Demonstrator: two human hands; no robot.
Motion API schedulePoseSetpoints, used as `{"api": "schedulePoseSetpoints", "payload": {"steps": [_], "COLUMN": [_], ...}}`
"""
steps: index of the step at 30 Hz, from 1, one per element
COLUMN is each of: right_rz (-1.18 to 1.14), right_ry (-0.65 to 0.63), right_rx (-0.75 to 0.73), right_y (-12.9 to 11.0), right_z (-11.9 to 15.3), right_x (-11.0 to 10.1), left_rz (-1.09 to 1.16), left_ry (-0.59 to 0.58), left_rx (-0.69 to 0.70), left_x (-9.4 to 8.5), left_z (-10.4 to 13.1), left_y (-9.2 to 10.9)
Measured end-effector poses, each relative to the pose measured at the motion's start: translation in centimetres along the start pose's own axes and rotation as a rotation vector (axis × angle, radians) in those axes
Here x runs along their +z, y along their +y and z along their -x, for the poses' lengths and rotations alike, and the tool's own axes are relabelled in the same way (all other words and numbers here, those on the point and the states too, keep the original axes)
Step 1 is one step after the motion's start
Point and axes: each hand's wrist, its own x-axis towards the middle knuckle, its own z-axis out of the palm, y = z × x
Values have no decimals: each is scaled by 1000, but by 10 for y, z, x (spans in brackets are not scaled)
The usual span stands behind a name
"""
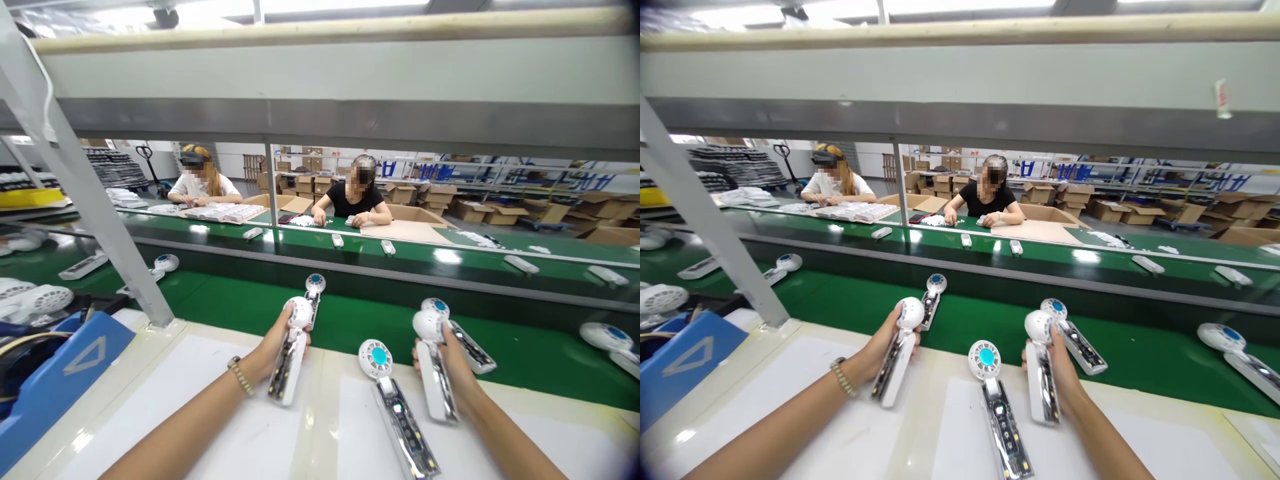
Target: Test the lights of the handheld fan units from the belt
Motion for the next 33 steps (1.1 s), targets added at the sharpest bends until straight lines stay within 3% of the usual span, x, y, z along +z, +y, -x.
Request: {"api": "schedulePoseSetpoints", "payload": {"steps": [4,6,8,12,15,17,21,26,30,33], "right_rz": [275,358,462,647,717,711,587,301,-59,-244], "right_ry": [81,123,202,333,272,174,-8,-141,-168,-132], "right_rx": [-151,-214,-259,-204,-50,27,104,128,127,97], "right_y": [-17,-27,-37,-50,-47,-41,-32,-21,-1,13], "right_z": [-44,-65,-79,-83,-73,-66,-49,-14,10,18], "right_x": [27,28,15,-35,-60,-63,-48,-29,-18,-7], "left_rz": [-382,-476,-572,-711,-739,-716,-555,-267,42,199], "left_ry": [181,250,337,466,460,435,357,193,48,-50], "left_rx": [224,286,297,173,36,-18,-8,106,31,-44], "left_x": [40,47,40,-3,-29,-37,-37,-34,-35,-34], "left_z": [-47,-70,-85,-90,-85,-82,-67,-15,27,43], "left_y": [24,38,50,64,62,59,56,51,23,-1]}}
